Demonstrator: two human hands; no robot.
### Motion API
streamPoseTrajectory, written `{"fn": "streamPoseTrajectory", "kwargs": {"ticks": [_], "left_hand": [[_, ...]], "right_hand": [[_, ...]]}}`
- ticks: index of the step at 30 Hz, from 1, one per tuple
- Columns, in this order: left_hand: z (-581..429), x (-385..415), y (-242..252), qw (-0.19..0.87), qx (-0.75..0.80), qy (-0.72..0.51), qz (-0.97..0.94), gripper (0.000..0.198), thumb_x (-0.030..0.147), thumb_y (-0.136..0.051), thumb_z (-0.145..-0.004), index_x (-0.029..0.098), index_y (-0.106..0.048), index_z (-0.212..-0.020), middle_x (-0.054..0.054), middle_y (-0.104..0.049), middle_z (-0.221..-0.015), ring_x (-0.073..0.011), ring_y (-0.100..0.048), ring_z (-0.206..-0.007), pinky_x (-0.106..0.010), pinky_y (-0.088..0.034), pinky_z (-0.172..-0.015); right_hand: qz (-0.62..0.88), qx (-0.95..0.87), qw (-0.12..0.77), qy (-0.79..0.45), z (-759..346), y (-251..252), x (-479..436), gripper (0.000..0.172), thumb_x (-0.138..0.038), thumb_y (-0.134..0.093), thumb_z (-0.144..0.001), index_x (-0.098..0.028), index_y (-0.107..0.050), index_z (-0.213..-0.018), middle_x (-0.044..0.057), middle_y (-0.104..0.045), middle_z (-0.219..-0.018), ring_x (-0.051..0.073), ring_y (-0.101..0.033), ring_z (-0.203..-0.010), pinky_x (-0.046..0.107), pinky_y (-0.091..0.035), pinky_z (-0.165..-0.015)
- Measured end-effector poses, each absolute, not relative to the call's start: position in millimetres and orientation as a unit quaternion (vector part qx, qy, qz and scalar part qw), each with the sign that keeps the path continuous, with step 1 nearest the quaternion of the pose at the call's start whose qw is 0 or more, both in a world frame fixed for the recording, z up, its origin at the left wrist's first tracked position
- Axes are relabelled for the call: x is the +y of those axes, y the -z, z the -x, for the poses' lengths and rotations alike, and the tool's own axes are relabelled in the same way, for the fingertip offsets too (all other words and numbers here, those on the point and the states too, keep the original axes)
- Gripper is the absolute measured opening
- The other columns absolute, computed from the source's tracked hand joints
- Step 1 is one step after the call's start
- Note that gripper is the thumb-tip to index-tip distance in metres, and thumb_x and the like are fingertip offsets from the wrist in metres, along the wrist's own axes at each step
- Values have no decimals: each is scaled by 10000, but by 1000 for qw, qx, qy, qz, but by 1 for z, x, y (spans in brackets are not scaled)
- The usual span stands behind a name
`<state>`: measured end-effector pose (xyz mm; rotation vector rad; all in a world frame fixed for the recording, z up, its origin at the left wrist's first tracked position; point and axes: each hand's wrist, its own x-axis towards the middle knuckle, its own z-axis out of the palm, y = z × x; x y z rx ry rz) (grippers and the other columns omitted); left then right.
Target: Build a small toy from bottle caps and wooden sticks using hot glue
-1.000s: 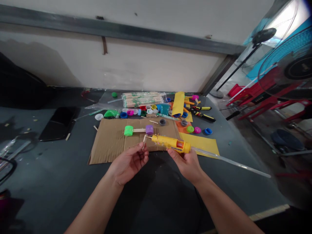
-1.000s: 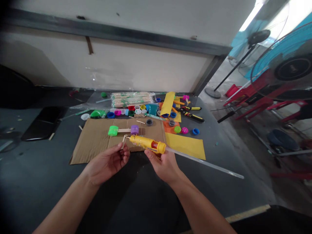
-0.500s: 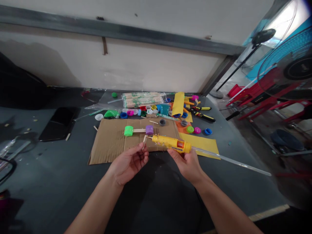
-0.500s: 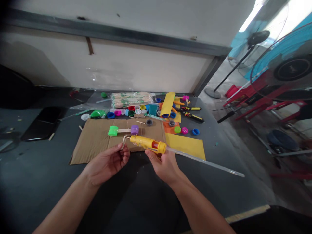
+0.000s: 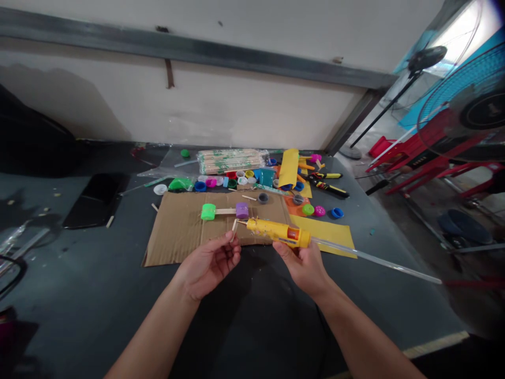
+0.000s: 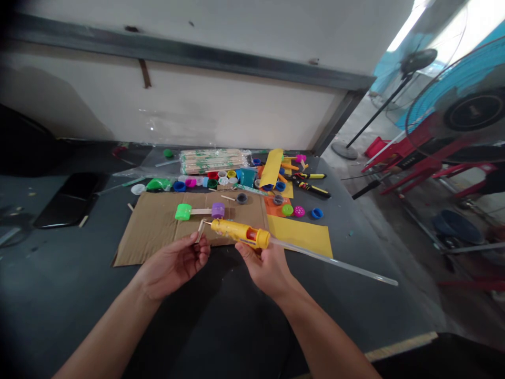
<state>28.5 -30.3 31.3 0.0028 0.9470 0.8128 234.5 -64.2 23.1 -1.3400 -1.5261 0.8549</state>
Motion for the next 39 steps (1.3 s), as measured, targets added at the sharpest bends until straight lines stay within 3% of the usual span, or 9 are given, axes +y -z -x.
{"fn": "streamPoseTrajectory", "kwargs": {"ticks": [25,33,39], "left_hand": [[-29,-29,-34,802,457,-385,-11,153,111,-547,-906,54,-643,-800,-49,-591,-708,-101,-607,-600,-193,-561,-537],[-28,-28,-35,804,443,-397,0,136,120,-541,-912,60,-630,-829,-44,-571,-727,-97,-595,-604,-193,-559,-538],[-27,-28,-36,800,443,-404,23,157,123,-530,-918,58,-625,-812,-55,-572,-717,-103,-598,-599,-195,-556,-527]], "right_hand": [[525,-620,454,-366,-235,-15,-66,232,-377,-603,-876,-179,-611,-996,81,-671,-921,214,-665,-846,348,-551,-768],[518,-560,467,-447,-232,-17,-67,227,-376,-681,-813,-199,-647,-951,64,-683,-866,184,-637,-755,311,-534,-667],[427,-410,541,-598,-232,-28,-63,164,-329,-647,-813,-183,-705,-860,64,-698,-846,94,-479,-552,232,-401,-479]]}}
